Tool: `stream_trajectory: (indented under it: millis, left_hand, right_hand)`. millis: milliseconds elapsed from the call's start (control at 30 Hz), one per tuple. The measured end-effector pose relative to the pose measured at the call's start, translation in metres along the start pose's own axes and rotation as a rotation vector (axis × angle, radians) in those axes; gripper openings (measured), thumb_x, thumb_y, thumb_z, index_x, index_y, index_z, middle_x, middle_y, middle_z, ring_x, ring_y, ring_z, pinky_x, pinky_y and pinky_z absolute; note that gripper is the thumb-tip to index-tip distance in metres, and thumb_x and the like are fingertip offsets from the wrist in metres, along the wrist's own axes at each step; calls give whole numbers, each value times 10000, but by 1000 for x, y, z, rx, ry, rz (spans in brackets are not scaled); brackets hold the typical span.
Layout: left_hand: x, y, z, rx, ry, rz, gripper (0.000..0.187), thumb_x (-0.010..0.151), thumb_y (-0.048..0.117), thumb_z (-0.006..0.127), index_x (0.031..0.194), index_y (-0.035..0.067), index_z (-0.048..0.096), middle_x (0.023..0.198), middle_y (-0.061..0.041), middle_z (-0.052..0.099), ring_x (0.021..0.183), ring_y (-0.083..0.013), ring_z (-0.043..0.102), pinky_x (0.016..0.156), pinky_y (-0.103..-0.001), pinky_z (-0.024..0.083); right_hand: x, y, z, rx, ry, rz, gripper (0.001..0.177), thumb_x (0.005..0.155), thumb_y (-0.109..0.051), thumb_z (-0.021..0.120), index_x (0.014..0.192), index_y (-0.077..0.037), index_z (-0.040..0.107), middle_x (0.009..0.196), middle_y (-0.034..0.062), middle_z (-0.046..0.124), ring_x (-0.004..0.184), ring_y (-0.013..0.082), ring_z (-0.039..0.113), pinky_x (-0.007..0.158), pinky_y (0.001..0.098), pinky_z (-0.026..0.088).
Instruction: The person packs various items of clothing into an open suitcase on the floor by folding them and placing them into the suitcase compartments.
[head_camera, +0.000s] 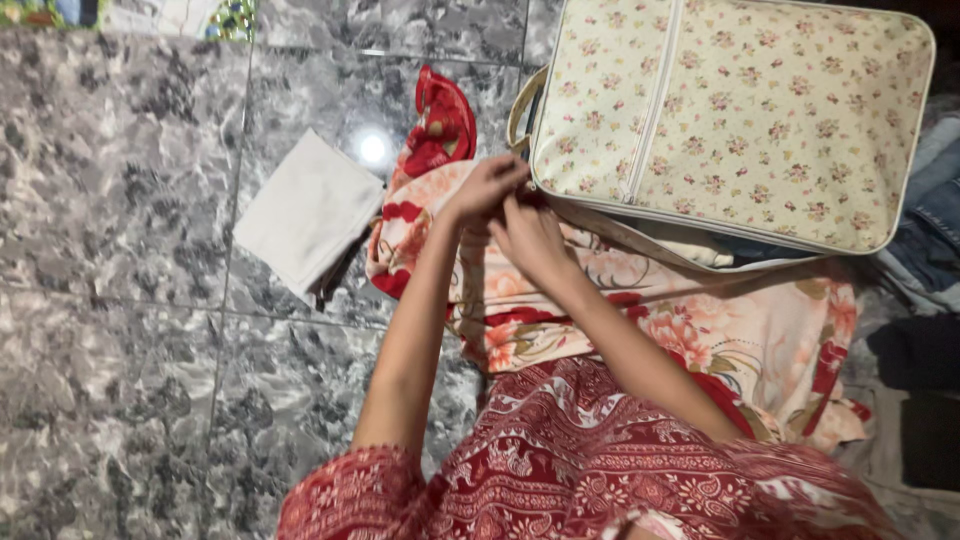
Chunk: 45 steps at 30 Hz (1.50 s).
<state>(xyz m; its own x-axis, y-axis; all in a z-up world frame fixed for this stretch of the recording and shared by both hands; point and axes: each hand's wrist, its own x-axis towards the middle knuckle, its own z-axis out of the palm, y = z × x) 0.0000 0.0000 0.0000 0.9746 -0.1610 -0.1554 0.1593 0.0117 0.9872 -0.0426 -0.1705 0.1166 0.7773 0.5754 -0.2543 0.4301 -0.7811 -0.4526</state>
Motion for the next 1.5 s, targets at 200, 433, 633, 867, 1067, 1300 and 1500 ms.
stream_trajectory:
  millis: [200, 433, 633, 867, 1067, 1300, 1500]
  left_hand:
    - [-66, 97, 36, 726, 237, 449, 188, 933, 132, 658, 1096, 39, 675, 1001, -158, 694, 941, -352, 668, 812, -425, 543]
    - [-67, 110, 40, 1005, 260, 567, 135, 825, 83, 668, 945, 55, 614, 900, -136, 640, 893, -370, 644, 777, -474, 520]
    - [-75, 104, 64, 852, 205, 424, 114, 923, 83, 612, 1005, 111, 687, 862, -125, 644, 861, -320, 648, 771, -449, 510]
    - [-89, 103, 127, 844, 385, 503, 83, 874, 82, 597, 948, 70, 631, 846, -127, 645, 835, -346, 645, 713, -464, 499]
    - [-78, 109, 198, 839, 434, 489, 182, 827, 115, 672, 974, 40, 595, 862, -156, 644, 832, -361, 636, 737, -480, 506]
    - [-55, 118, 242, 777, 325, 427, 235, 773, 140, 733, 884, 24, 561, 810, -187, 636, 804, -391, 628, 725, -512, 496]
    - [-44, 133, 269, 754, 386, 408, 132, 868, 95, 684, 930, 33, 585, 816, -210, 623, 803, -422, 615, 730, -535, 484]
  right_hand:
    - [-71, 91, -17, -327, 791, -75, 331, 979, -308, 719, 1187, -54, 682, 1152, 90, 703, 1175, 237, 610, 1060, 524, 477]
    - [-80, 98, -20, -105, 592, -110, 91, 1026, -94, 673, 1059, -20, 714, 997, 98, 695, 968, 238, 661, 914, 392, 534]
    - [-89, 88, -50, 18, 646, -322, 143, 817, 91, 658, 910, 1, 718, 842, 151, 639, 845, 335, 633, 780, 440, 511]
    - [-92, 96, -48, 31, 641, -364, 124, 841, 1, 732, 963, -15, 751, 821, 122, 650, 814, 311, 640, 757, 430, 524]
    - [-116, 117, -64, 89, 746, -214, 155, 887, -69, 772, 1037, -31, 768, 930, 102, 718, 884, 290, 666, 795, 396, 540]
    - [-171, 188, -91, -112, 728, -65, 78, 894, -120, 780, 932, -54, 765, 910, 83, 726, 868, 280, 670, 803, 421, 504]
    - [-162, 201, -104, 29, 850, -71, 72, 899, -92, 780, 917, -29, 751, 866, 95, 705, 836, 292, 650, 770, 430, 483]
